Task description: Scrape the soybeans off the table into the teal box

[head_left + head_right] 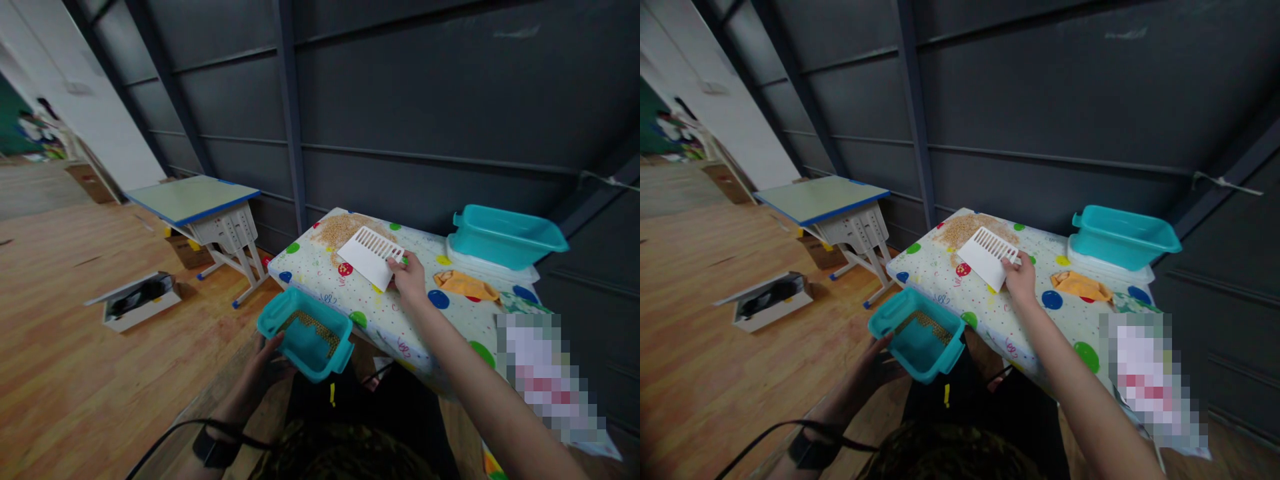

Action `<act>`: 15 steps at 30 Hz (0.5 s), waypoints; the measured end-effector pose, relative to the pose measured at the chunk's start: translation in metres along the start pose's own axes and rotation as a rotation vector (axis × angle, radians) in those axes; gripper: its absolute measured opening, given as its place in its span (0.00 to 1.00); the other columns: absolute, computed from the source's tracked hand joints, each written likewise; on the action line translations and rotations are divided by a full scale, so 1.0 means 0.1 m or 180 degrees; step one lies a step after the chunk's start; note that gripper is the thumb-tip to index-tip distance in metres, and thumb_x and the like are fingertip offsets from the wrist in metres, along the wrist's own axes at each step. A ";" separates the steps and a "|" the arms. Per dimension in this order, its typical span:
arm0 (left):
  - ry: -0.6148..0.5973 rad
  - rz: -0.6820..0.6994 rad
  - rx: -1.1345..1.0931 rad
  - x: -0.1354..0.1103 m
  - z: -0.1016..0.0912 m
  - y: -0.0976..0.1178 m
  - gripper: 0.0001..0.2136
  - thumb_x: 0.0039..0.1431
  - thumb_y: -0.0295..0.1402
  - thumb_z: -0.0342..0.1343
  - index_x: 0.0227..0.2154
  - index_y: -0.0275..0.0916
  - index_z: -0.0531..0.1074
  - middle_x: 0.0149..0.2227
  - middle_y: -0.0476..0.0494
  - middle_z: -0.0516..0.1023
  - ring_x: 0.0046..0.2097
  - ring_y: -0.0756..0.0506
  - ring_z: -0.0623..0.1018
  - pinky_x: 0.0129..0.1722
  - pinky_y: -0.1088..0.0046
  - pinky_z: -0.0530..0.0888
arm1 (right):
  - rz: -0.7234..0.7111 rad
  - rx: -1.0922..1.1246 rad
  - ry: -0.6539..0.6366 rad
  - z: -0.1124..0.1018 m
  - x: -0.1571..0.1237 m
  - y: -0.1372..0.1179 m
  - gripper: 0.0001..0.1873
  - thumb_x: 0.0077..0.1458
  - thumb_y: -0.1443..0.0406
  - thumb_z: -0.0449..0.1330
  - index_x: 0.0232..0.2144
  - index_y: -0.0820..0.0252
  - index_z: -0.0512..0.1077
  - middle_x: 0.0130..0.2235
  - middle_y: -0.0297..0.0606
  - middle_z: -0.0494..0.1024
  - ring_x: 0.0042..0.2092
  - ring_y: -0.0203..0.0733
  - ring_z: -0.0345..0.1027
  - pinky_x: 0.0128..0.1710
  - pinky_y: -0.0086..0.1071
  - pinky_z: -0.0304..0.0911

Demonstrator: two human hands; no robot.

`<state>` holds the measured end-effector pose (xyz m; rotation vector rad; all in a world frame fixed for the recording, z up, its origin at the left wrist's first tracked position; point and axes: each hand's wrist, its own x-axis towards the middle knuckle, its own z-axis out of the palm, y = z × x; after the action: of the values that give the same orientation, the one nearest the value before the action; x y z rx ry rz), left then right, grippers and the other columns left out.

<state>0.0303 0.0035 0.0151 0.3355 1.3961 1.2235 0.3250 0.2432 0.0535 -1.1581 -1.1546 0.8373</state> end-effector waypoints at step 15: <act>0.0132 -0.0160 -0.0018 -0.01 0.04 0.01 0.37 0.68 0.45 0.66 0.75 0.52 0.57 0.51 0.35 0.84 0.37 0.38 0.90 0.43 0.56 0.87 | 0.0335 0.0162 -0.0342 0.38 0.07 -0.12 0.26 0.45 0.48 0.71 0.43 0.54 0.74 0.29 0.31 0.80 0.28 0.44 0.73 0.26 0.32 0.66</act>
<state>0.0339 0.0053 0.0173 0.2710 1.4282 1.1990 0.2896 0.2566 0.0670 -1.1511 -1.1605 1.0146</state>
